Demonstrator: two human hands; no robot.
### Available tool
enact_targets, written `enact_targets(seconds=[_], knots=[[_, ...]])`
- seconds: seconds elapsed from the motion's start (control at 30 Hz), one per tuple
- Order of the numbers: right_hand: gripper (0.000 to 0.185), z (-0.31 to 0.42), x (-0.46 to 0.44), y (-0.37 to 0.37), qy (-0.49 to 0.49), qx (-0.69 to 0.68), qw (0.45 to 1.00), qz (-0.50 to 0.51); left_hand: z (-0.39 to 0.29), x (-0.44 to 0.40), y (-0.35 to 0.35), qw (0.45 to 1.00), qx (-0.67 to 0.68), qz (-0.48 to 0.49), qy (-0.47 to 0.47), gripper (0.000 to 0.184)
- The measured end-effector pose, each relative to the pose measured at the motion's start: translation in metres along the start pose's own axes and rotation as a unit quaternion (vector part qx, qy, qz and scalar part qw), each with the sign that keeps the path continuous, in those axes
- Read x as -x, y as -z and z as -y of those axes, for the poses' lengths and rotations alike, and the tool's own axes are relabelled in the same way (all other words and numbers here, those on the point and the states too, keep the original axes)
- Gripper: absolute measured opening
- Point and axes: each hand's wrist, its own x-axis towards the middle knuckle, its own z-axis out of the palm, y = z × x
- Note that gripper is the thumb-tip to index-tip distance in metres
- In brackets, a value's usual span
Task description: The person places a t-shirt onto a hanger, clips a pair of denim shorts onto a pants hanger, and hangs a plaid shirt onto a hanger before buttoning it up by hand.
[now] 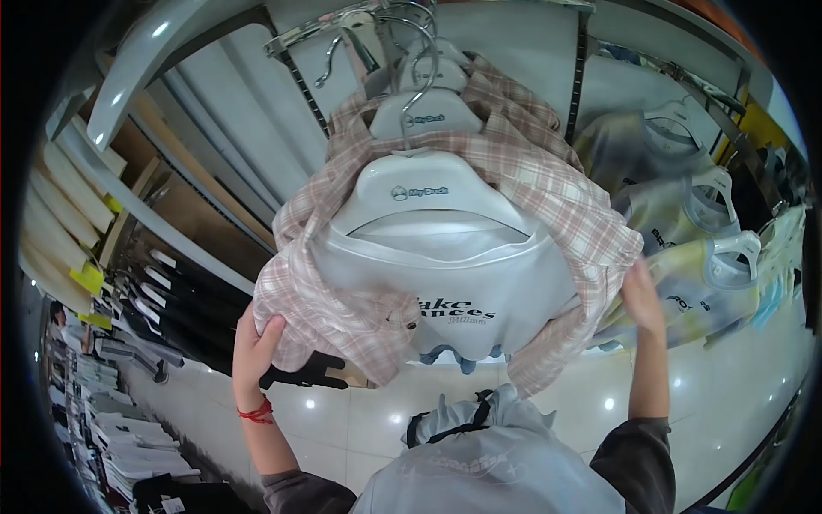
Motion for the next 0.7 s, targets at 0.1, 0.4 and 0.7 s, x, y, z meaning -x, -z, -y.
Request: enact_targets(seconds=[0.1, 0.4, 0.7], knots=[[0.027, -0.024, 0.012, -0.003, 0.01, 0.199, 0.979, -0.053, 0.036, 0.005, 0.001, 0.995, 0.013, -0.093, 0.015, 0.023], [0.013, -0.052, 0.044, 0.015, -0.039, -0.048, 0.988, -0.14, 0.079, 0.024, 0.001, 0.947, 0.244, -0.21, 0.002, 0.032], [0.022, -0.059, 0.043, -0.01, 0.017, 0.219, 0.971, -0.096, 0.139, 0.056, -0.066, 0.948, 0.216, -0.204, 0.109, 0.036]])
